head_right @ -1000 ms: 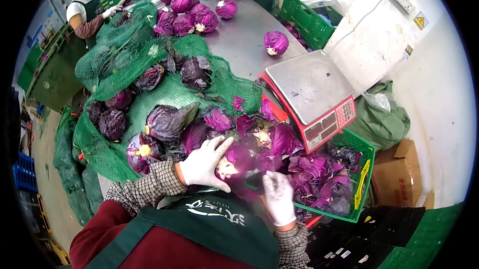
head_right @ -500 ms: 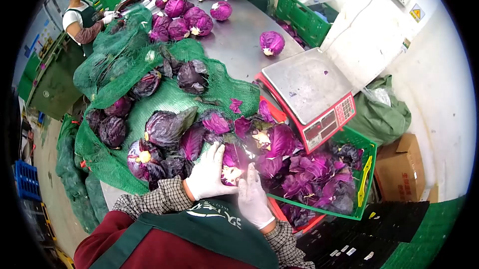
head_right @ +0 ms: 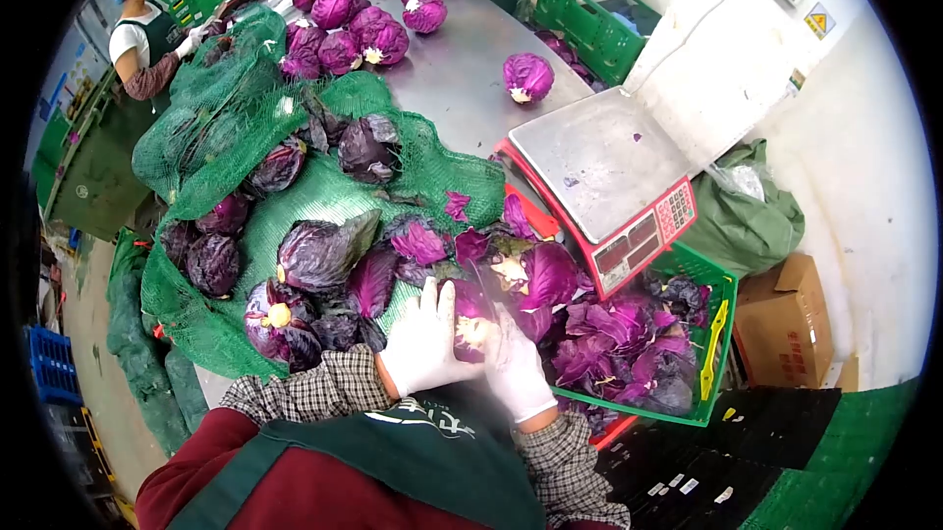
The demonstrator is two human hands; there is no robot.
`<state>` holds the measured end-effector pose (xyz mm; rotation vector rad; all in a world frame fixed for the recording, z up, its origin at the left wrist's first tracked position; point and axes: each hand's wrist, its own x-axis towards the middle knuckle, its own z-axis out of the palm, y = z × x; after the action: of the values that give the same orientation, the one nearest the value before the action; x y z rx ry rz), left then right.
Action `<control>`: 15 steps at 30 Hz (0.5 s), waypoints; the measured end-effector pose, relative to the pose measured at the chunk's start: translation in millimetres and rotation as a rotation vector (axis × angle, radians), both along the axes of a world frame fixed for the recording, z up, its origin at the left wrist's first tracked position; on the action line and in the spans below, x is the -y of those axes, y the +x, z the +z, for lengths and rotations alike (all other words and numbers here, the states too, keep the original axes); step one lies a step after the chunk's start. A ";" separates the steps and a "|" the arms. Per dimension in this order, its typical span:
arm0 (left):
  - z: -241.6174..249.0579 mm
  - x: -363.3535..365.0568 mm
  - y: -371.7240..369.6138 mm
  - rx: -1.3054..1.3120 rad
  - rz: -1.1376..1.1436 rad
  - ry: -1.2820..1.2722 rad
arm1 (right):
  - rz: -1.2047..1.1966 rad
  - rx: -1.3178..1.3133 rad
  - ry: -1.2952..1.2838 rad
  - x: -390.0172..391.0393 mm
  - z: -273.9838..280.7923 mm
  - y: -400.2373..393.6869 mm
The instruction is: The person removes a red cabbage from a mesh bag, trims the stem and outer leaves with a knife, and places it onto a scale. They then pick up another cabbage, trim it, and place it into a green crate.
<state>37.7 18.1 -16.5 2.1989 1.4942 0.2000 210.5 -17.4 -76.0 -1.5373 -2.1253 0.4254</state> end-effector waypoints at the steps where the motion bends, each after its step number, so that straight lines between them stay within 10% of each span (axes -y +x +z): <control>1: 0.3 1.3 -0.1 -0.013 -0.007 0.002 | 0.001 -0.045 -0.046 -5.6 12.0 -1.4; 2: 0.8 3.6 -0.6 -0.027 -0.012 0.005 | -0.121 -0.274 -0.355 -10.7 31.0 -2.8; 6: -14.7 19.6 -18.6 -0.013 -0.082 0.052 | 0.139 0.407 0.271 -17.5 -60.8 64.6; 15: -35.6 13.4 -110.1 0.309 -0.199 0.115 | -0.036 0.170 0.393 15.1 -30.4 21.2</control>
<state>-72.4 4.7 -52.1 2.2643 1.1148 0.5435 231.7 -32.5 -106.4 -1.4174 -2.1415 -0.1379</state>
